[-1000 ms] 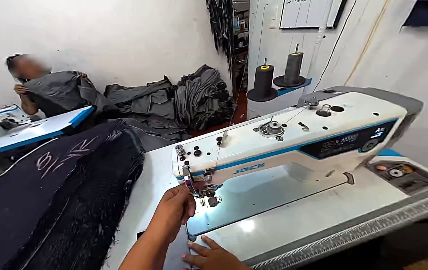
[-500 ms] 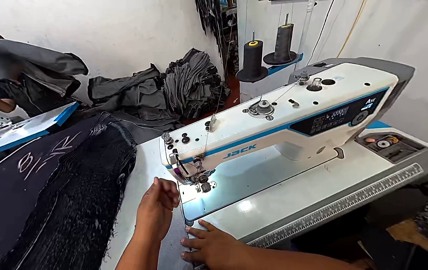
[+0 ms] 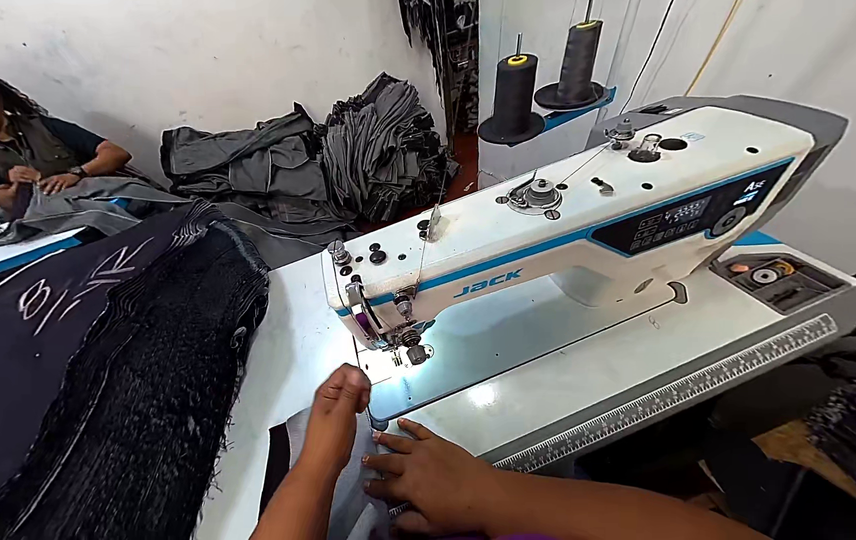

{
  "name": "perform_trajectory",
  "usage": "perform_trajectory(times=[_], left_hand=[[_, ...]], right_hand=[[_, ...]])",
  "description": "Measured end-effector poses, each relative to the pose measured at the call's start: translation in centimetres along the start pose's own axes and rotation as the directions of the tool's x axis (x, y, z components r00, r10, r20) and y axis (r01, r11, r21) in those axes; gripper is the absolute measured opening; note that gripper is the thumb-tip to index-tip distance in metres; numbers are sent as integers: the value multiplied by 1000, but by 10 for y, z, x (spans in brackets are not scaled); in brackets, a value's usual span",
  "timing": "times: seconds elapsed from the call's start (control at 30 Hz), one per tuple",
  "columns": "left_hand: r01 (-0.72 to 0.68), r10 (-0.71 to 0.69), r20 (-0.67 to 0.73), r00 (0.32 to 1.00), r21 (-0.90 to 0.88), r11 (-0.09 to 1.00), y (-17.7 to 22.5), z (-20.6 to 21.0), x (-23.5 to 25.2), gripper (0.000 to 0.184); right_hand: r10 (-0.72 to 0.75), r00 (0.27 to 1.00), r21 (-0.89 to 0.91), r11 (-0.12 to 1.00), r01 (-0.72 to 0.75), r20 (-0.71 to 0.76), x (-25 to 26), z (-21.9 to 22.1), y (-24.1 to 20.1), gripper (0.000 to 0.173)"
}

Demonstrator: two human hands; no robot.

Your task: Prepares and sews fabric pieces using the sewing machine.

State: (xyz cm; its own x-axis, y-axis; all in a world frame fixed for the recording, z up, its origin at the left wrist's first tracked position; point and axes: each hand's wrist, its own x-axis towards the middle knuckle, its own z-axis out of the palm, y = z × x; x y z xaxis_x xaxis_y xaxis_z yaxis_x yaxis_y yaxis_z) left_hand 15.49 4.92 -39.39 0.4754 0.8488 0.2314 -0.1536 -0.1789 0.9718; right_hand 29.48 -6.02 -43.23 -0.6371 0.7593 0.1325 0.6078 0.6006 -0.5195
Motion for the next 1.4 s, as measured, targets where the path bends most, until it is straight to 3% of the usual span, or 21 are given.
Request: perform_trajectory(times=[0.13, 0.2, 0.23, 0.27, 0.33, 0.4, 0.47, 0.53, 0.6, 0.67, 0.87, 1.1, 1.4], left_hand=[[5, 32, -118, 992, 299, 954, -37, -10, -20, 32], [0, 61, -153, 986, 367, 930, -41, -10, -26, 32], [-5, 66, -137, 988, 402, 915, -42, -11, -28, 33], [-12, 67, -113, 991, 429, 903, -44, -12, -28, 34], [-30, 78, -82, 994, 472, 881, -48, -12, -27, 35], [-50, 82, -38, 996, 523, 851, -51, -13, -27, 40], [-38, 59, -17, 998, 576, 817, -49, -13, -28, 41], [-22, 30, -2, 1000, 611, 791, -47, -13, -28, 42], [-35, 24, 26, 999, 636, 771, -44, -14, -28, 43], [-53, 23, 55, 998, 659, 750, -40, -14, -29, 44], [-65, -33, 124, 992, 705, 706, -36, -13, -29, 46], [-49, -62, 135, 989, 693, 719, -34, -13, -27, 47], [-55, -57, 138, 989, 691, 721, -35, -14, -27, 46]], right_hand=[[-40, 998, -21, 999, 39, -43, -1, 4, 2, 42], [28, 985, 171, 985, 2, -172, -4, 4, 3, 36], [151, 944, 353, 935, -40, -293, -3, 3, 2, 34], [328, 868, 552, 830, -76, -373, 1, -4, 0, 36], [569, 739, 800, 596, -68, -361, 20, -30, -1, 42], [627, 711, 888, 461, -8, -319, 39, -47, -2, 40], [665, 653, 903, 423, 69, -361, 56, -47, -2, 25], [709, 624, 941, 305, 147, -328, 66, -42, 5, 28], [752, 624, 971, 90, 220, -211, 70, -44, 11, 36], [783, 604, 966, -14, 259, -150, 68, -45, 18, 40], [881, 449, 971, 46, 235, -150, 46, -43, 34, 41], [812, 583, 997, -22, 73, -25, 56, -42, 30, 40], [797, 604, 998, -7, 60, -31, 65, -50, 43, 39]])
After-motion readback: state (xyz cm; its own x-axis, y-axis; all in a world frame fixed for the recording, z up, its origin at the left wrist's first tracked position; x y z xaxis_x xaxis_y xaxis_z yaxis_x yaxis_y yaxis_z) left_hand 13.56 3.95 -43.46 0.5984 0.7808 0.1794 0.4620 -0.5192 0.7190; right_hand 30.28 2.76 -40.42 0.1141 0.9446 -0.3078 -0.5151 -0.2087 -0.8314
